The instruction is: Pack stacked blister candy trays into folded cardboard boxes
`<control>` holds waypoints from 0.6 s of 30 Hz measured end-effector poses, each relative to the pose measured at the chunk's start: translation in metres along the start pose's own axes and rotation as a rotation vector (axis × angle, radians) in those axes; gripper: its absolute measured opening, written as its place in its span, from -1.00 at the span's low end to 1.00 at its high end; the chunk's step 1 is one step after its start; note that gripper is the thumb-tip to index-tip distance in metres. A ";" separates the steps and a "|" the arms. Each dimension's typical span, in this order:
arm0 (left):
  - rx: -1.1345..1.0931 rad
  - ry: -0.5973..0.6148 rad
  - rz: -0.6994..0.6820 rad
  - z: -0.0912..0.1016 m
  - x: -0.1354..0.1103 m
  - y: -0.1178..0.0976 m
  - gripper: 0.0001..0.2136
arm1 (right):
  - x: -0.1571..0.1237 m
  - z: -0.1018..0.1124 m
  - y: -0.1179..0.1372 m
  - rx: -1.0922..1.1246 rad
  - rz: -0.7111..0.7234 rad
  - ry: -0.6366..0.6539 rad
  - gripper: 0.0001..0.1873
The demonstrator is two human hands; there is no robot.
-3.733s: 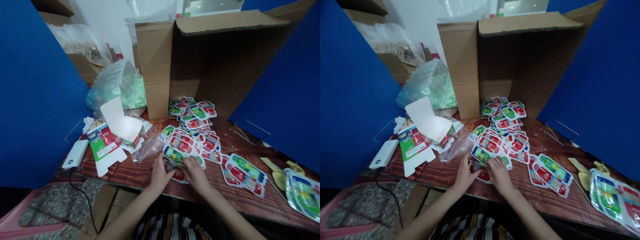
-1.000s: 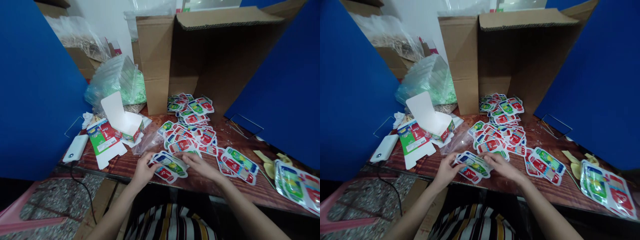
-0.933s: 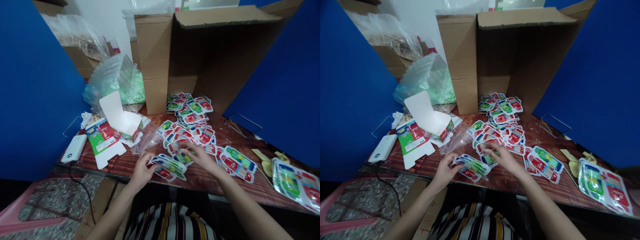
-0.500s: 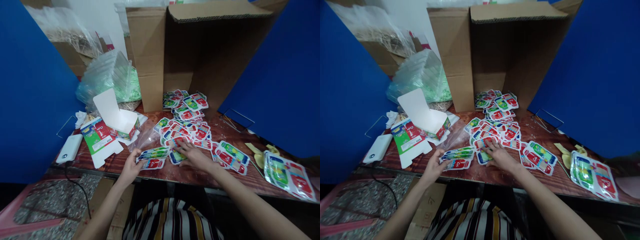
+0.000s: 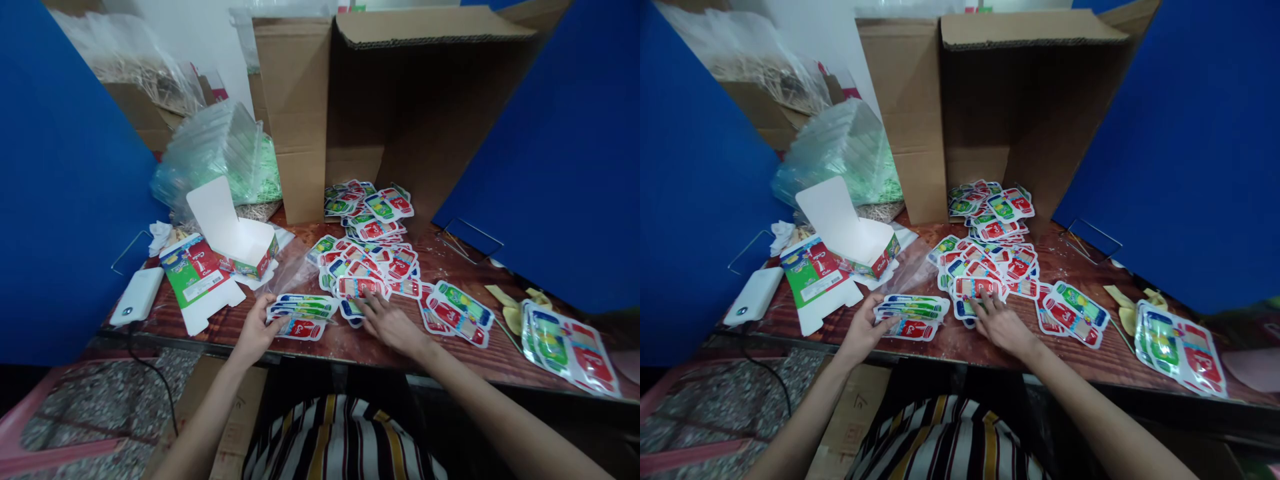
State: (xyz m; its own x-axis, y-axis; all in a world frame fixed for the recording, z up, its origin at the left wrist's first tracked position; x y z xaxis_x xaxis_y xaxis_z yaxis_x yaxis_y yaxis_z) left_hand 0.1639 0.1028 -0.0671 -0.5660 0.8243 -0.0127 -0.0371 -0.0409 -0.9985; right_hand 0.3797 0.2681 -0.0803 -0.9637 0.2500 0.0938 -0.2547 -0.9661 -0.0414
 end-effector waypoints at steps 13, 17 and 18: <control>0.122 0.027 -0.029 0.002 -0.004 -0.002 -0.76 | 0.017 0.013 -0.031 -0.050 -0.339 0.110 -0.58; 0.159 0.036 -0.062 -0.001 -0.006 -0.010 -0.78 | 0.025 0.011 -0.018 -0.112 -0.384 0.066 -0.47; 0.165 0.039 -0.069 -0.002 -0.006 -0.010 -0.78 | 0.027 0.011 -0.016 -0.114 -0.392 0.048 -0.41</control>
State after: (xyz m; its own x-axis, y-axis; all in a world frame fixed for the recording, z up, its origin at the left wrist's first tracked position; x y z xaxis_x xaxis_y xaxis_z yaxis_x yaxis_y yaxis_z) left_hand 0.1693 0.0990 -0.0571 -0.5253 0.8494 0.0506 -0.2116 -0.0728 -0.9746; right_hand 0.3587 0.2893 -0.0665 -0.7940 0.6028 0.0785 -0.6078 -0.7846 -0.1223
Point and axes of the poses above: each hand's wrist, its own x-axis towards the middle knuckle, its own z-axis out of the back of the hand, y = z × x, the point moved 8 cm from there along x, towards the middle knuckle, and after that the axes turned 2 degrees about x, right-handed, at the moved point
